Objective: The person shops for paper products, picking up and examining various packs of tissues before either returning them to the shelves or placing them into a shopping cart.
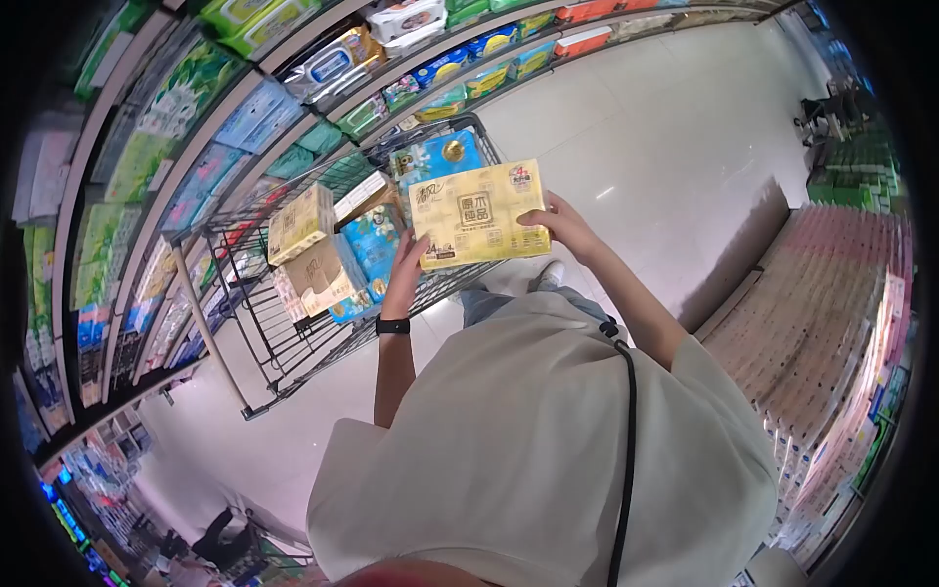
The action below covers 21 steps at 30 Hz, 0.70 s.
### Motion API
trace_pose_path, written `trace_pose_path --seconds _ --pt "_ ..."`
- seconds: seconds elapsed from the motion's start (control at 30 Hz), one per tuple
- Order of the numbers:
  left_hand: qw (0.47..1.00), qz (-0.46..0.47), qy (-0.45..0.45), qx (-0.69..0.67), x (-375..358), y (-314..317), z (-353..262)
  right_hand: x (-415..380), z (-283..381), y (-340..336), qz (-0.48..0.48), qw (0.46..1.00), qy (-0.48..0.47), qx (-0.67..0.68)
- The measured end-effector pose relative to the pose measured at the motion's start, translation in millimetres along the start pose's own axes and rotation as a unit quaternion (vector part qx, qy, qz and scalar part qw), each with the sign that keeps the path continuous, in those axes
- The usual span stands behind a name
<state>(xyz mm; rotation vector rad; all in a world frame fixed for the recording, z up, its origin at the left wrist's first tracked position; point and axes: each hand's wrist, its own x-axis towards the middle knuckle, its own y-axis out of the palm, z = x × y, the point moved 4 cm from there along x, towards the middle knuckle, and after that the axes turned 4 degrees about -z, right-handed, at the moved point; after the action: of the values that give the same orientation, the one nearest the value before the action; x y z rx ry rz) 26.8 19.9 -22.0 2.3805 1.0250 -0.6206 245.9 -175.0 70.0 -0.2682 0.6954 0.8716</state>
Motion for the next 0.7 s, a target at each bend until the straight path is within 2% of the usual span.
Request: trace_pose_path --seconds 0.07,0.1,0.2,0.33,0.43,0.57,0.63,0.7 --pt "0.982 0.116 -0.014 -0.149 0.6 24.9 -2.7 -27.0 21.2 -1.1 -0.027 0.998 -0.047 0.021" --pt "0.990 0.098 0.009 -0.099 9.1 54.2 -19.3 -11.4 14.7 -34.2 0.003 0.995 -0.073 0.063" --pt "0.988 0.115 0.077 -0.070 -8.7 150.4 -31.8 -46.1 26.0 -118.6 -0.050 0.992 -0.115 0.024" --pt "0.987 0.104 0.114 -0.047 -14.1 241.1 -37.6 -63.6 31.0 -202.1 -0.080 0.981 -0.163 0.064" --pt "0.986 0.129 0.095 -0.053 -14.5 317.6 -28.1 -88.8 25.3 -273.8 -0.111 0.978 -0.163 0.070" --pt "0.983 0.184 0.020 -0.015 21.6 389.4 -7.3 -108.5 8.2 -347.6 -0.169 0.953 -0.211 0.135" --pt "0.982 0.186 0.018 0.006 31.5 426.3 -12.0 -109.0 4.3 -376.7 -0.202 0.943 -0.217 0.154" --pt "0.970 0.221 0.084 0.050 24.2 465.7 -29.0 -125.1 12.9 -396.3 -0.225 0.924 -0.235 0.200"
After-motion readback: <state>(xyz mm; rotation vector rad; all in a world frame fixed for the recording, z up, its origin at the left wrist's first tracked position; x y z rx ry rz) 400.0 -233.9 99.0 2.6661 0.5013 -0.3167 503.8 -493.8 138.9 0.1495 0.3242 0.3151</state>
